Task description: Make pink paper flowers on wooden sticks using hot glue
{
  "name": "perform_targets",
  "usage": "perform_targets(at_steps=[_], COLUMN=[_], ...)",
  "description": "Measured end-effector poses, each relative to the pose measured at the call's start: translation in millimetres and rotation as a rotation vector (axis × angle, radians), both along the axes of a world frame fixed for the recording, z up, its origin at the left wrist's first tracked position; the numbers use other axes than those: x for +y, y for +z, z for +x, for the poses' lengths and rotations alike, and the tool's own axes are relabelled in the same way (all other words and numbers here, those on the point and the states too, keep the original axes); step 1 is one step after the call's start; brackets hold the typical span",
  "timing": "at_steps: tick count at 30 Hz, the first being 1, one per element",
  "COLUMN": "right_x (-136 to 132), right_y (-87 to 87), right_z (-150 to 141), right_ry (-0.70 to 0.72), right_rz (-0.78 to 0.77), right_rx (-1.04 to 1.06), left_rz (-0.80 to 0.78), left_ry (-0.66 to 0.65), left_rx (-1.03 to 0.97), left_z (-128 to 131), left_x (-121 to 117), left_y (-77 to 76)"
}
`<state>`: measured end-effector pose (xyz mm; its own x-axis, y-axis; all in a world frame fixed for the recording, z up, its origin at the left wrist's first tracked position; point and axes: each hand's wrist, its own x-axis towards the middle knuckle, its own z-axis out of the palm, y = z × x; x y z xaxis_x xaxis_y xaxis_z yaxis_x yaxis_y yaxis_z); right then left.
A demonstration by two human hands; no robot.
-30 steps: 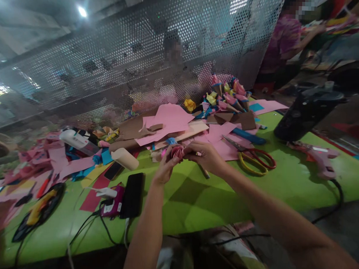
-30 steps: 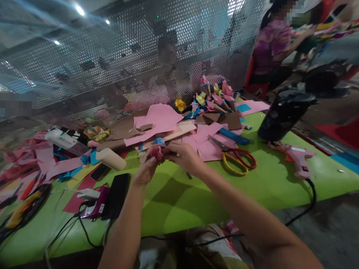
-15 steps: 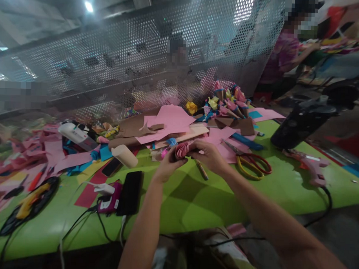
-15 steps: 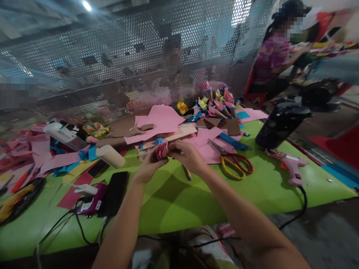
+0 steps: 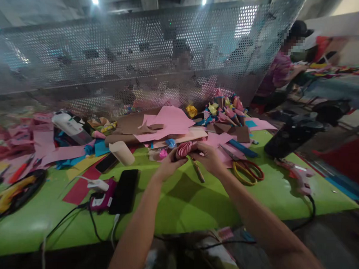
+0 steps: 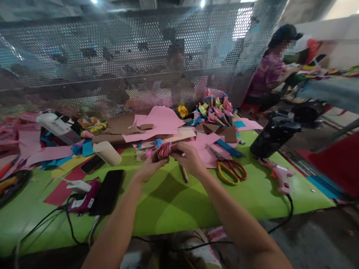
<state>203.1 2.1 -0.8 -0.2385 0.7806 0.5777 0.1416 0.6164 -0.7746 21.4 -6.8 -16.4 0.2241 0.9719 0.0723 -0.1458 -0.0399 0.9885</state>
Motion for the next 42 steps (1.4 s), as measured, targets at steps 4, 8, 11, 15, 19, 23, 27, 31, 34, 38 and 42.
perform_targets(at_steps=[4, 8, 11, 15, 19, 23, 27, 31, 34, 38, 42], right_x=[-1, -3, -5, -7, -6, -6, -7, -5, -2, -1, -3], right_y=[2.7, 3.5, 1.1, -3.3, -6.9, -11.0, -14.9, -17.1, -16.8, -12.3, -4.9], right_z=[0, -1, 1, 7, 12, 12, 9, 9, 10, 10, 6], right_ry=[0.007, 0.019, 0.002, -0.062, -0.091, -0.093, -0.089, -0.069, -0.046, -0.024, 0.0], right_rz=[-0.039, -0.079, -0.118, -0.219, -0.277, -0.28, -0.22, -0.14, -0.104, -0.05, -0.037], right_rx=[0.0, 0.012, 0.01, 0.041, 0.035, 0.013, -0.028, -0.034, -0.064, -0.104, -0.089], left_rz=[0.018, 0.023, 0.04, 0.025, 0.051, 0.084, 0.14, 0.114, 0.096, 0.136, 0.164], left_ry=[-0.029, -0.034, -0.021, 0.007, 0.03, 0.028, -0.022, -0.028, -0.024, -0.036, -0.036], left_rx=[-0.04, -0.03, -0.018, -0.018, -0.007, 0.064, 0.022, 0.027, 0.039, -0.001, -0.043], left_z=[1, 2, 5, 11, 13, 12, 14, 15, 13, 10, 7], left_x=[0, 0, 1, 4, 4, 0, 0, 2, 1, 0, 1], left_y=[-1.6, -2.2, -4.8, -11.9, -13.8, -10.5, -12.3, -15.8, -15.0, -11.5, -10.1])
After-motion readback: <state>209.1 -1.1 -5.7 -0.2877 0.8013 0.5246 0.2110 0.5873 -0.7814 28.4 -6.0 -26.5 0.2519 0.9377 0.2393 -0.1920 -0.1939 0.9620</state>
